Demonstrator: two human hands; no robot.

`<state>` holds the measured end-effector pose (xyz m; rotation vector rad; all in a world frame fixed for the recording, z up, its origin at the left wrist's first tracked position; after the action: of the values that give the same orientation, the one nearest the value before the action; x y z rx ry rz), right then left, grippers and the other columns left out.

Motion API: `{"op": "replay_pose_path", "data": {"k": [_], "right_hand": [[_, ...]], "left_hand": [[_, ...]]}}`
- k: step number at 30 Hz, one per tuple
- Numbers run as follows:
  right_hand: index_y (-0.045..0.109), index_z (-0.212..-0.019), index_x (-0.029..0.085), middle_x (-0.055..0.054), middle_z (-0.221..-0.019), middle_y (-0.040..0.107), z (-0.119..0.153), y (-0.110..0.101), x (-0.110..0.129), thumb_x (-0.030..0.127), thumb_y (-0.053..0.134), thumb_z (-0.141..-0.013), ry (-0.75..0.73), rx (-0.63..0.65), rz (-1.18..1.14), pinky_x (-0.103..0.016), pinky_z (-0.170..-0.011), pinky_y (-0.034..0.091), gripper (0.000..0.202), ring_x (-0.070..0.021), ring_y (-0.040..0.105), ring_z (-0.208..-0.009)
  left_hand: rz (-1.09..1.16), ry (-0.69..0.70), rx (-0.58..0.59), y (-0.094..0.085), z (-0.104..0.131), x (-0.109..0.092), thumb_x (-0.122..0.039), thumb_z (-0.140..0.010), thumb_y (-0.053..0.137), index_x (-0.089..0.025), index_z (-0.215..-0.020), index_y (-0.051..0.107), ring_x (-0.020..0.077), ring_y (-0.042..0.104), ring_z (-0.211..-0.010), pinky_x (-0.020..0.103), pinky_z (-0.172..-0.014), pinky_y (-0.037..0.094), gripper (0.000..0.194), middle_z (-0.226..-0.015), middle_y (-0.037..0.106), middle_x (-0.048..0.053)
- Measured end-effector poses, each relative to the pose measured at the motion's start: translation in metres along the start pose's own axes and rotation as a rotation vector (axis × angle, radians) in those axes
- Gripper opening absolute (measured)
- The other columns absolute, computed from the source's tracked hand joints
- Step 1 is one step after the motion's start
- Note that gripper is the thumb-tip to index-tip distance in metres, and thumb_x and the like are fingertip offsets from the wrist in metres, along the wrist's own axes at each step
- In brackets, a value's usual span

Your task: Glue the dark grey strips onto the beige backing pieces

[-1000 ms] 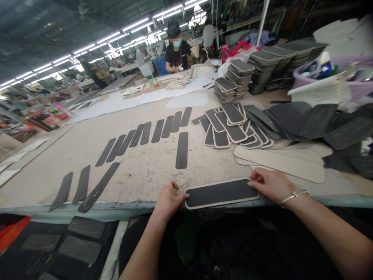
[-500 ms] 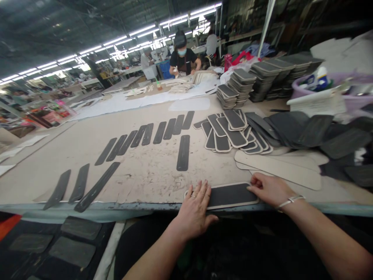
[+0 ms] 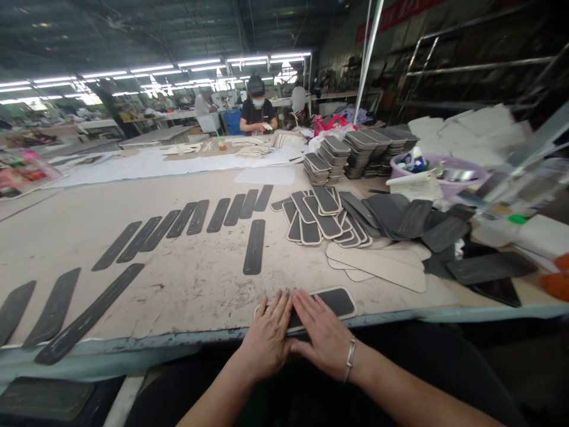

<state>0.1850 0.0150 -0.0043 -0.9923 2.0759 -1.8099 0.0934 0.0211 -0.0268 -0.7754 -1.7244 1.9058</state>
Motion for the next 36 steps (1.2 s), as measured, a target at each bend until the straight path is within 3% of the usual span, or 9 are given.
{"op": "replay_pose_path", "data": {"k": [3, 9, 12, 21, 25, 27, 30, 32, 36], "right_hand": [[0.017, -0.140, 0.007, -0.016, -0.144, 0.018, 0.005, 0.021, 0.004, 0.058, 0.043, -0.080, -0.021, 0.038, 0.043, -0.048, -0.107, 0.018, 0.083, -0.0275, 0.014, -0.132], [0.012, -0.142, 0.015, -0.010, -0.146, 0.015, 0.044, 0.006, -0.068, 0.055, 0.044, -0.080, 0.155, 0.108, 0.170, -0.045, -0.107, 0.020, 0.080, -0.0242, 0.013, -0.133], [0.013, -0.142, 0.015, -0.010, -0.146, 0.015, 0.057, 0.001, -0.089, 0.056, 0.041, -0.081, 0.236, 0.142, 0.211, -0.046, -0.106, 0.020, 0.078, -0.0242, 0.013, -0.133], [0.020, -0.140, 0.015, -0.010, -0.145, 0.017, 0.058, 0.002, -0.091, 0.057, 0.040, -0.081, 0.266, 0.162, 0.164, -0.048, -0.105, 0.022, 0.076, -0.0258, 0.016, -0.132], [0.041, -0.132, 0.017, -0.010, -0.138, 0.035, 0.049, -0.006, -0.099, 0.053, 0.038, -0.084, 0.280, 0.127, 0.082, -0.045, -0.104, 0.028, 0.061, -0.0260, 0.029, -0.127], [0.048, -0.127, 0.016, -0.010, -0.133, 0.042, 0.043, -0.008, -0.101, 0.049, 0.038, -0.085, 0.290, 0.098, 0.058, -0.044, -0.103, 0.031, 0.055, -0.0255, 0.034, -0.125], [0.046, -0.129, 0.011, -0.012, -0.135, 0.040, 0.038, -0.006, -0.102, 0.047, 0.043, -0.082, 0.306, 0.089, 0.067, -0.044, -0.104, 0.030, 0.059, -0.0264, 0.033, -0.126], [0.044, -0.129, 0.009, -0.013, -0.135, 0.039, 0.037, -0.005, -0.103, 0.047, 0.044, -0.080, 0.320, 0.088, 0.075, -0.042, -0.105, 0.029, 0.062, -0.0264, 0.032, -0.126], [0.041, -0.132, 0.011, -0.014, -0.130, 0.045, 0.035, -0.012, -0.110, 0.048, 0.051, -0.074, 0.363, 0.061, 0.037, -0.041, -0.101, 0.033, 0.069, -0.0274, 0.039, -0.120]], "left_hand": [[-0.010, 0.009, 0.018, 0.003, 0.000, 0.000, -0.053, -0.081, 0.041, -0.012, -0.142, 0.005, 0.0283, 0.001, -0.135, 0.048, -0.108, 0.008, 0.082, -0.147, 0.005, 0.013], [-0.003, -0.012, 0.027, 0.000, -0.001, 0.002, -0.048, -0.078, 0.048, -0.016, -0.142, 0.004, 0.0275, 0.003, -0.135, 0.047, -0.108, 0.009, 0.084, -0.148, 0.005, 0.012], [0.012, -0.020, 0.000, -0.001, 0.000, 0.003, -0.049, -0.081, 0.045, -0.017, -0.142, 0.004, 0.0269, 0.005, -0.135, 0.047, -0.108, 0.011, 0.081, -0.148, 0.006, 0.011], [0.003, -0.177, -0.036, -0.001, 0.014, 0.021, -0.052, -0.077, 0.050, -0.014, -0.142, 0.009, 0.0290, 0.005, -0.135, 0.045, -0.109, 0.013, 0.086, -0.147, 0.005, 0.014], [0.038, -0.173, 0.002, -0.001, 0.017, 0.022, -0.055, -0.071, 0.055, -0.014, -0.142, 0.007, 0.0308, 0.003, -0.134, 0.047, -0.109, 0.011, 0.094, -0.147, 0.002, 0.013], [0.070, -0.191, 0.002, -0.006, 0.016, 0.020, -0.062, -0.072, 0.048, -0.012, -0.142, 0.007, 0.0327, 0.003, -0.134, 0.051, -0.108, 0.010, 0.095, -0.146, 0.002, 0.014], [0.100, -0.231, -0.079, -0.023, 0.009, 0.011, -0.067, -0.077, 0.033, -0.012, -0.142, 0.006, 0.0337, 0.001, -0.134, 0.057, -0.106, 0.005, 0.089, -0.147, 0.001, 0.015], [0.112, -0.160, -0.126, -0.034, 0.000, -0.005, -0.066, -0.079, 0.030, -0.016, -0.142, 0.006, 0.0314, 0.000, -0.135, 0.056, -0.106, 0.002, 0.084, -0.147, 0.000, 0.011], [0.181, 0.019, -0.075, -0.028, -0.017, -0.028, -0.063, -0.082, 0.027, -0.017, -0.141, 0.012, 0.0270, 0.004, -0.135, 0.051, -0.108, 0.003, 0.076, -0.148, 0.009, 0.009]]}}
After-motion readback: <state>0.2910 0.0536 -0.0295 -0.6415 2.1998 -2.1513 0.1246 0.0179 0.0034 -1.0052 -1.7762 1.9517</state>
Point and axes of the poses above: each hand's wrist, its own z-axis away from the middle knuckle, its own y-axis out of the palm, x = y × z, the point moved 8 cm from there along -z, towards the middle knuckle
